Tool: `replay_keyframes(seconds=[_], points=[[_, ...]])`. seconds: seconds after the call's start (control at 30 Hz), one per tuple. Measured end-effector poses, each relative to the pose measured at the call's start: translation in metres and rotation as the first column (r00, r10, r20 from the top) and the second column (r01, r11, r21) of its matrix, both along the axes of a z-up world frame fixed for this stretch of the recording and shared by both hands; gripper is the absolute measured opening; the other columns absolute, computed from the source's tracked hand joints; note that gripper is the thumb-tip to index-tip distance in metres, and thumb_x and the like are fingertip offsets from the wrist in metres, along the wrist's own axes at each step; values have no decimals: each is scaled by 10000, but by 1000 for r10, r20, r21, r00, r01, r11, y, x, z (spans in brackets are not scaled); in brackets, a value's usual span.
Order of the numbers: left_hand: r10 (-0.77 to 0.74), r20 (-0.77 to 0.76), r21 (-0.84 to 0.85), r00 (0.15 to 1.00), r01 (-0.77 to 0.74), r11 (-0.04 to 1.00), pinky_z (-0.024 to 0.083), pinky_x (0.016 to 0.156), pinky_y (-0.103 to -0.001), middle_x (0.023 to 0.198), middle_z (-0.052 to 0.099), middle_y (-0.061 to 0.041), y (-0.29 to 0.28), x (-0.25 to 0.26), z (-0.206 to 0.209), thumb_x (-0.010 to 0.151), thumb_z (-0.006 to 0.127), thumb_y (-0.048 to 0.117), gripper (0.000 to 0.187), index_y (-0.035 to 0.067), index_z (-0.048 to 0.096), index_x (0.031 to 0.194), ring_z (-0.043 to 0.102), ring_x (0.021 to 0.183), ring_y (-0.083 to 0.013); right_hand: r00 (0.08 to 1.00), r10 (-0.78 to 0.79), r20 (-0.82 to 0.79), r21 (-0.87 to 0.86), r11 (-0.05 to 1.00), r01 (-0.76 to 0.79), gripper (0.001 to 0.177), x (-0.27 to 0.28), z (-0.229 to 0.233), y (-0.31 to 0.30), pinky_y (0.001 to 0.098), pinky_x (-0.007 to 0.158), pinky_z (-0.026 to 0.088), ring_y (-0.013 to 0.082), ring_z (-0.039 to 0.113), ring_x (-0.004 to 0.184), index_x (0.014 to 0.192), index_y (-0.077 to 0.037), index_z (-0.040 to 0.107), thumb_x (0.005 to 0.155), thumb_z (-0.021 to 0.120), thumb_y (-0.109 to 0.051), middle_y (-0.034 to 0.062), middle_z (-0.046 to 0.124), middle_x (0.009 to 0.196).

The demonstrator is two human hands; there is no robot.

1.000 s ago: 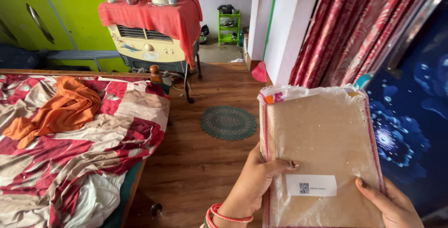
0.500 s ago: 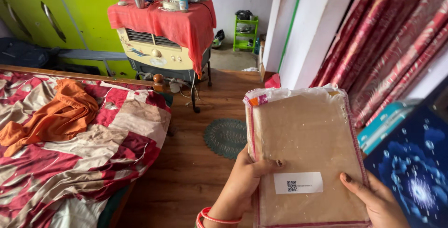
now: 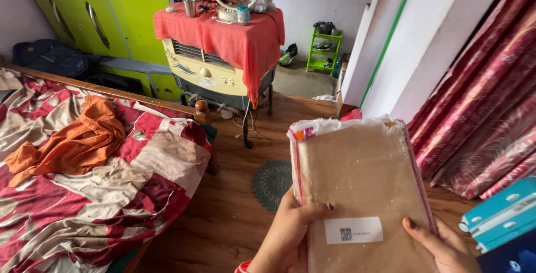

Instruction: The person places a parcel and a large wooden file into a drawer and then turns a key to lock it.

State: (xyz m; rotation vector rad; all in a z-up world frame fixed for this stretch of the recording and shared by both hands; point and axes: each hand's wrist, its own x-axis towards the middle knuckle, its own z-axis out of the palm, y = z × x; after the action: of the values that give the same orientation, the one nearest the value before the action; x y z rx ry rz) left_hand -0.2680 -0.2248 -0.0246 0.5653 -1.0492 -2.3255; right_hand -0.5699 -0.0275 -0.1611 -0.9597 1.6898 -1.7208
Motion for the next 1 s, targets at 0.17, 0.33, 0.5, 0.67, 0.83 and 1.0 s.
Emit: replay_keyframes(seconds=[0.17, 0.33, 0.5, 0.67, 0.83, 1.0], points=[[-10, -79, -52, 997, 6, 999, 625, 786, -376, 1059, 725, -148, -58, -24, -2, 766, 671, -50, 533, -32, 574, 1289, 726, 889, -232, 958, -145, 247, 128, 985, 116, 495, 6, 42, -63, 350, 1017, 440, 160, 607, 1205, 1361, 4, 674, 895, 681, -161, 102, 711, 1258], [-28, -110, -89, 993, 19, 996, 620, 788, -364, 1064, 732, -149, -128, -42, 10, 775, 683, -51, 498, -49, 597, 1266, 729, 899, -231, 405, 73, -912, -47, 960, -278, 692, -12, 70, -121, 312, 1123, 359, 174, 526, 1342, 1390, 1, 583, 810, 796, -310, 160, 555, 1432], [-6, -88, -85, 996, -1, 996, 615, 781, -367, 1058, 730, -144, -207, -51, 19, 766, 699, -38, 509, -39, 595, 1264, 724, 895, -225, 924, -178, 338, 79, 984, 161, 451, -6, 75, -213, 391, 945, 467, 183, 617, 1120, 1317, 33, 687, 899, 719, -133, 112, 698, 1163], [21, -122, -67, 992, -29, 997, 619, 793, -366, 1056, 733, -146, -265, -55, 11, 762, 694, -35, 510, -41, 595, 1262, 725, 891, -228, 766, -43, -642, -97, 995, -25, 501, -8, 81, -268, 303, 1050, 436, 139, 608, 1204, 1249, -26, 689, 818, 790, -261, 106, 660, 1271], [63, -91, -56, 994, -68, 996, 617, 792, -365, 1054, 735, -148, -308, -69, 1, 770, 706, -30, 501, -43, 602, 1260, 726, 888, -226, 950, -195, 243, 158, 975, 160, 371, -19, 85, -332, 380, 969, 465, 186, 627, 1114, 1210, 34, 712, 897, 723, -164, 104, 713, 1109], [117, -124, -34, 985, -122, 992, 625, 776, -392, 1042, 735, -163, -348, -92, -4, 777, 710, -33, 475, -67, 609, 1240, 730, 868, -249, 912, -146, 384, 186, 979, 79, 435, -26, 113, -393, 399, 931, 508, 187, 658, 1107, 1280, -42, 677, 857, 690, -140, 80, 722, 1120]])
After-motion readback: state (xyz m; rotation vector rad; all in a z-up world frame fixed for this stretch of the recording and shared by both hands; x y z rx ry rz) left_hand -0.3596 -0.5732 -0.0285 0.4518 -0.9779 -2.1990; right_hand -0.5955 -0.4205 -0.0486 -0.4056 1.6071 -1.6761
